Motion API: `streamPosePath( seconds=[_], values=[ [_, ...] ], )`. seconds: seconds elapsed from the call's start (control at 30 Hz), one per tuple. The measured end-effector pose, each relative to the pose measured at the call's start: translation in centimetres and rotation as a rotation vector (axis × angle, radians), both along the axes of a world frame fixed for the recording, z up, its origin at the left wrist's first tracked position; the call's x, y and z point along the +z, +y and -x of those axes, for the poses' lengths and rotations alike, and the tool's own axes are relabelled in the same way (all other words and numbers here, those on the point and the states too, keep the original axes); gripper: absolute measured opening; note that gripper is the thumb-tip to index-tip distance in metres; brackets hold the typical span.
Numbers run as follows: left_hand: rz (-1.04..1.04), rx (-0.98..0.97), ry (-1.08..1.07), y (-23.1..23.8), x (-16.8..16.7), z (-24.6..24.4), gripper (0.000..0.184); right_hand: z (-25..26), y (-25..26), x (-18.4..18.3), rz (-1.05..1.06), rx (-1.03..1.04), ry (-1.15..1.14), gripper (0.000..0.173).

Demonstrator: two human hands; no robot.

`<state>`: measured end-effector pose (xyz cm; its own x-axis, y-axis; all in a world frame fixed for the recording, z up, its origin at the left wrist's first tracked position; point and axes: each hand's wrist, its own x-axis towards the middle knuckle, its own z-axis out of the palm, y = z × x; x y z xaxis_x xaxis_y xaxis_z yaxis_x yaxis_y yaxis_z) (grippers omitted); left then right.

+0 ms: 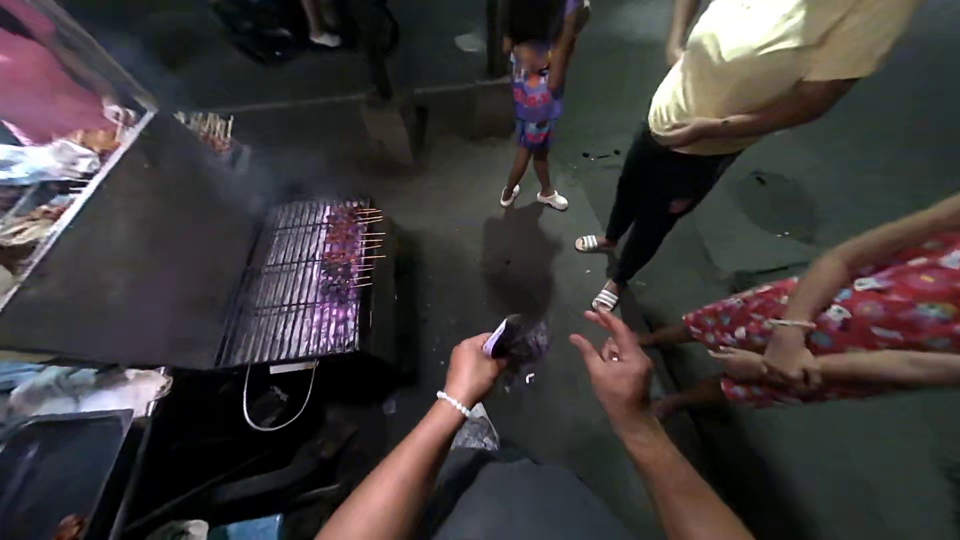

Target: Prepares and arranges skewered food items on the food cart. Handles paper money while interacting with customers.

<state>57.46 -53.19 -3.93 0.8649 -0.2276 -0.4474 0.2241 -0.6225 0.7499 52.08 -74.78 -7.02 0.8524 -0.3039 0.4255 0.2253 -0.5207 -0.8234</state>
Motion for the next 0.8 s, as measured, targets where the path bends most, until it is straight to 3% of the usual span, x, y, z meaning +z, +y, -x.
streamPosePath(
  seconds=[0.07,0.13,0.23,0.3,0.37,0.43,0.5,0.53,0.7,0.73,0.8],
  values=[
    [-0.093,-0.210,0.006,-0.2,0.3,-3.4,0.029,-2.2,0.0,1.7,0.223,0.261,0.058,0.052],
    [0.013,-0.297,0.025,-1.0,0.5,-6.4,0.029,-5.8,0.0,2.6,0.277,0.458,0.370,0.062],
    [0.298,-0.163,0.127,-1.9,-0.2,-10.4,0.026,-11.2,-1.7,2.3,0.149,0.544,0.660,0.050],
    [0.547,0.085,0.229,-2.5,-1.0,-11.9,0.023,-12.5,-2.8,1.8,-0.037,0.513,0.663,0.025],
    [0.720,0.337,0.273,-3.5,-1.2,-13.4,0.030,-13.6,-2.8,1.8,-0.438,0.376,0.669,0.008],
    [0.735,0.472,0.213,-4.8,-1.7,-15.0,0.029,-15.4,-2.2,1.9,-0.830,0.260,0.708,0.009],
    [0.682,0.522,0.134,-6.5,-2.6,-16.3,0.024,-17.8,-1.7,1.0,-1.006,0.208,0.713,0.023],
    [0.669,0.526,0.113,-7.3,-2.9,-16.9,0.024,-19.1,-1.6,0.3,-1.015,0.213,0.716,0.029],
    [0.728,0.550,0.144,-9.5,-3.6,-19.7,0.015,-25.9,-5.5,-1.4,-0.769,0.259,0.676,0.010],
    [0.767,0.584,0.170,-9.6,-3.6,-20.4,0.017,-27.1,-7.1,-1.4,-0.737,0.285,0.683,0.012],
    [0.892,0.587,0.195,-9.6,-4.1,-21.9,0.041,-29.0,-10.1,-1.4,-0.663,0.341,0.663,0.016]
  ],
)
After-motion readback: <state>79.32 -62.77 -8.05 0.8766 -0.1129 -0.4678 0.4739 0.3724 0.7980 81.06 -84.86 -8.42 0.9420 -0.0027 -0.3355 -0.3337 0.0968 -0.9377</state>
